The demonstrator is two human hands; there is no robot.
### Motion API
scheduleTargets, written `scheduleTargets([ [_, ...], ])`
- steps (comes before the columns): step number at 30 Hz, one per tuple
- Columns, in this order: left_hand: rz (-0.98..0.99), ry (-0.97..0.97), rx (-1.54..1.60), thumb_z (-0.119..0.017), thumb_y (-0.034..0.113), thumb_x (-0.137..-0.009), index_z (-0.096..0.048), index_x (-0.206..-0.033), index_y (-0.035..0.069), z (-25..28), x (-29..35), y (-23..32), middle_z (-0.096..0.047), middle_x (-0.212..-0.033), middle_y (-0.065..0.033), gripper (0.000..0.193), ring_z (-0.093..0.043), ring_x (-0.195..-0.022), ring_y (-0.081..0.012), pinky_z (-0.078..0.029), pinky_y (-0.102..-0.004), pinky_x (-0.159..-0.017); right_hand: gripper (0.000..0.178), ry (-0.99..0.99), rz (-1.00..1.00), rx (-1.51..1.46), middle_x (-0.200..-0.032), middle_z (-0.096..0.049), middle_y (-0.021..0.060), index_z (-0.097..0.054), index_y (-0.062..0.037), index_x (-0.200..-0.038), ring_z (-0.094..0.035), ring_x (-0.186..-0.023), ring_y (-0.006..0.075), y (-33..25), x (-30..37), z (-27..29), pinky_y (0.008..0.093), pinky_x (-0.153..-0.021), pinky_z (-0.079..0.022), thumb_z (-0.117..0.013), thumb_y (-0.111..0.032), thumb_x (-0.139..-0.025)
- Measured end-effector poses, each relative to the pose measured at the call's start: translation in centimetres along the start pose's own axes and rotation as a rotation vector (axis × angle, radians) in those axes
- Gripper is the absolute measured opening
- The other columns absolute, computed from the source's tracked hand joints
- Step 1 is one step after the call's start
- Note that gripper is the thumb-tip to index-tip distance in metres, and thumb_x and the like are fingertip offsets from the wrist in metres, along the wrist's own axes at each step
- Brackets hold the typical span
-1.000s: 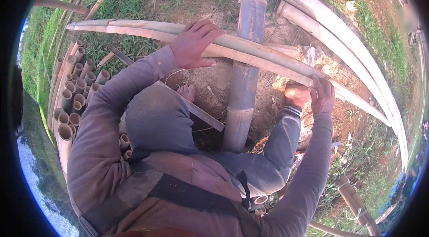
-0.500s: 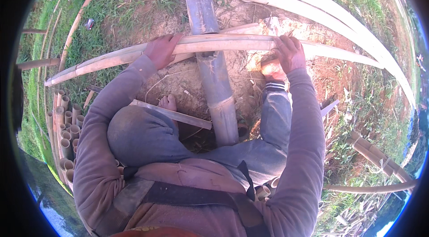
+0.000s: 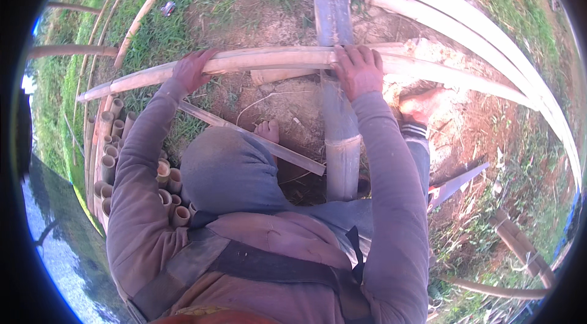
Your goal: The person sits on the ground and uses a hand saw to cut long bamboo poles into shorter sections. The person repeatedly positions the bamboo, saws through it, and places the cut pieces aside.
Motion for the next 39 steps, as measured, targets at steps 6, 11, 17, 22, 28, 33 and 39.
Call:
scheduleTargets([
  [6,-0.011,-0.036,-0.037,-0.081,0.022,-0.084,-0.047,-0.155,0.018,-0.9,-3.2,-0.1,-0.061,-0.145,-0.0126,0.079,-0.061,-0.133,-0.0352,-0.041,-0.0554,-0.119,0.053,-0.032,0.027,0.071,-0.135,-0.067,0.0037,-0.067,-0.0159,-0.139,-0.060,-0.127,0.0283,2.2,1.1,-2.3,0.0487,-0.109,-0.042,-0.077,-0.030,-0.090],
  [11,0.063,-0.082,0.018,-0.083,0.027,-0.085,-0.050,-0.152,0.022,-1.6,-3.2,0.2,-0.064,-0.143,-0.0085,0.075,-0.061,-0.134,-0.0311,-0.042,-0.0536,-0.118,0.043,-0.004,0.114,0.054,-0.134,-0.065,0.0094,-0.066,-0.0117,-0.138,-0.058,-0.126,0.0332,1.6,1.3,-2.1,0.0522,-0.110,-0.040,-0.067,-0.032,-0.100],
  [17,-0.015,0.172,0.058,-0.081,0.020,-0.085,-0.058,-0.144,0.023,-3.2,-1.5,-0.2,-0.063,-0.146,-0.0061,0.063,-0.059,-0.138,-0.0295,-0.045,-0.0531,-0.117,0.047,-0.033,0.110,0.027,-0.128,-0.065,0.0127,-0.066,-0.0101,-0.139,-0.059,-0.122,0.0377,0.4,1.5,-1.1,0.0554,-0.106,-0.041,-0.053,-0.043,-0.109],
  [22,0.007,0.254,0.056,-0.077,0.011,-0.084,-0.062,-0.141,0.023,-2.9,0.0,0.0,-0.063,-0.146,-0.0041,0.060,-0.057,-0.140,-0.0293,-0.049,-0.0526,-0.115,0.047,-0.004,0.120,0.010,-0.124,-0.064,0.0100,-0.066,-0.0104,-0.141,-0.060,-0.119,0.0338,-1.0,1.6,0.0,0.0522,-0.103,-0.040,-0.059,-0.041,-0.105],
  [28,0.006,0.318,0.044,-0.076,0.011,-0.084,-0.062,-0.141,0.024,-4.4,0.5,0.1,-0.063,-0.144,-0.0042,0.060,-0.057,-0.139,-0.0298,-0.047,-0.0524,-0.117,0.047,-0.062,0.105,0.004,-0.128,-0.065,0.0086,-0.066,-0.0120,-0.141,-0.060,-0.120,0.0320,-0.9,2.0,0.4,0.0505,-0.103,-0.041,-0.065,-0.037,-0.101],
  [33,-0.059,0.331,0.003,-0.078,0.020,-0.085,-0.059,-0.145,0.021,-3.0,-0.5,1.3,-0.063,-0.142,-0.0082,0.062,-0.056,-0.140,-0.0315,-0.043,-0.0522,-0.119,0.047,-0.041,0.083,0.002,-0.127,-0.065,0.0072,-0.068,-0.0133,-0.137,-0.060,-0.120,0.0319,0.2,2.0,0.2,0.0508,-0.104,-0.041,-0.074,-0.029,-0.093],
  [39,-0.151,0.438,0.124,-0.075,0.031,-0.093,-0.064,-0.142,0.017,-2.5,-2.3,7.2,-0.068,-0.138,-0.0065,0.052,-0.062,-0.133,-0.0281,-0.046,-0.0485,-0.117,0.046,-0.016,0.031,-0.029,-0.127,-0.063,0.0067,-0.071,-0.0190,-0.132,-0.057,-0.123,0.0312,0.3,-1.1,-0.3,0.0513,-0.104,-0.041,-0.081,-0.031,-0.089],
])
Point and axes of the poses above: each hand's wrist, its own x-axis away from the middle knuckle, its own z-axis out of the back of the hand, y = z × x, the point moved 3 cm from there along -x, towards the middle knuckle
